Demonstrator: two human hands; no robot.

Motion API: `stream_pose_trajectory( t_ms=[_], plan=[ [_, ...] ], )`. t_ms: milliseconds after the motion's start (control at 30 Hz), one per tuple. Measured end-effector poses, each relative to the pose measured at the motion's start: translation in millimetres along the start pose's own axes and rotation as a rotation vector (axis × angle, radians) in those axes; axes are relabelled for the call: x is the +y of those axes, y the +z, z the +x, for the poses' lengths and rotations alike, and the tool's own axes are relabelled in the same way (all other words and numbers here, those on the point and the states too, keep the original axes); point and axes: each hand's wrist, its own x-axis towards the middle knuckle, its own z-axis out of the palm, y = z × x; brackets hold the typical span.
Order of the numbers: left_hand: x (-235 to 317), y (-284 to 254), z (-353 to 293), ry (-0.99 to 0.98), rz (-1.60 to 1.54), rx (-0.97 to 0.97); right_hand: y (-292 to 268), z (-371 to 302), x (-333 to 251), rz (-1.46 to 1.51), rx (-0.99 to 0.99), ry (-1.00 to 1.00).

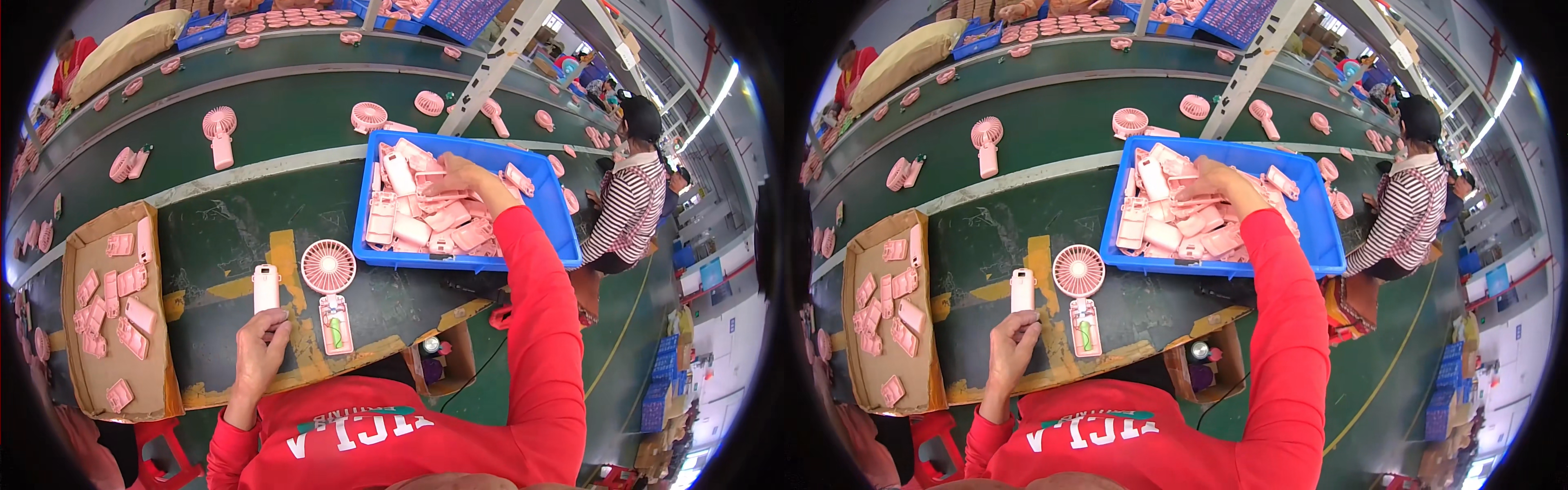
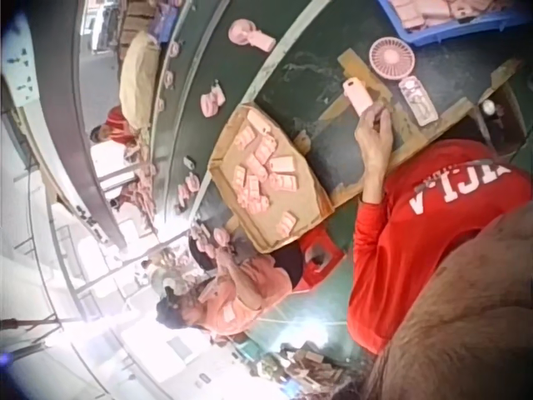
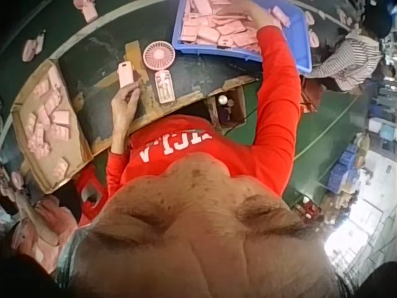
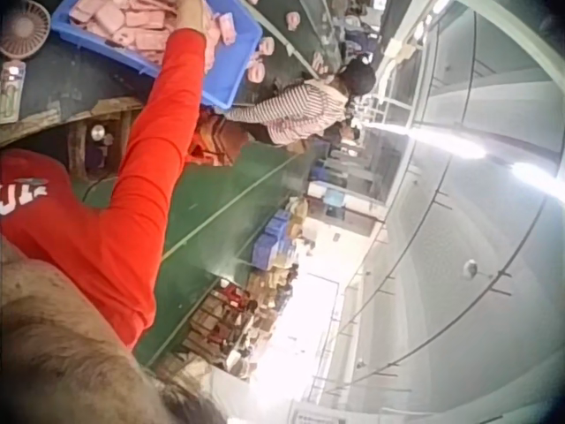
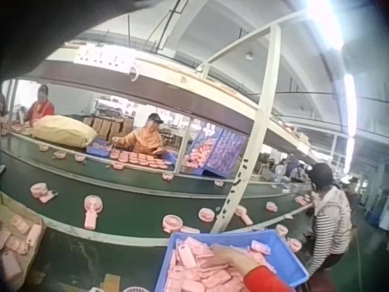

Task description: The person assembles handheld portable fans by fitting the internal components into the fan body, snapping the handle casing closed, and placing the assembled fans onto the conveyor belt.

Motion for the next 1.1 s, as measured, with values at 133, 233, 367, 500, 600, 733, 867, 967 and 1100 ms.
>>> stream_pose_trajectory(
  t_ms=[133, 233, 367, 500, 600, 733, 867, 967, 1100],
  plan=[
    [2, 2, -1, 0.008, 0.014, -0.021, -8, 2, -4, -0.020, 0.050, -0.010],
    [-3, 1, -1, 0.004, 0.025, 0.000, -21, -3, -18, -0.106, -0.206, 0.103],
    [-5, 3, -5, -0.005, 0.017, 0.004, -15, -1, -9, -0.086, -0.165, 0.080],
    [-5, 3, -5, -0.018, 0.013, -0.011, -10, -8, -14, -0.099, 0.009, 0.024],
    [-6, 5, -5, -0.012, 0.010, -0.002, -8, -8, -8, -0.064, 0.014, 0.051],
    [-23, 7, -4, -0.018, 0.009, 0.006, -9, -3, -2, 0.000, -0.080, 0.120],
    [-34, 12, -1, 0.010, -0.018, 0.056, -6, 0, -6, 0.002, -0.040, 0.109],
    [-37, 15, 2, 0.048, -0.041, 0.088, -8, -2, -3, -0.010, -0.026, 0.117],
    [-36, 16, 2, 0.077, -0.025, 0.093, -17, -7, 11, 0.119, 0.043, 0.127]
  ],
)
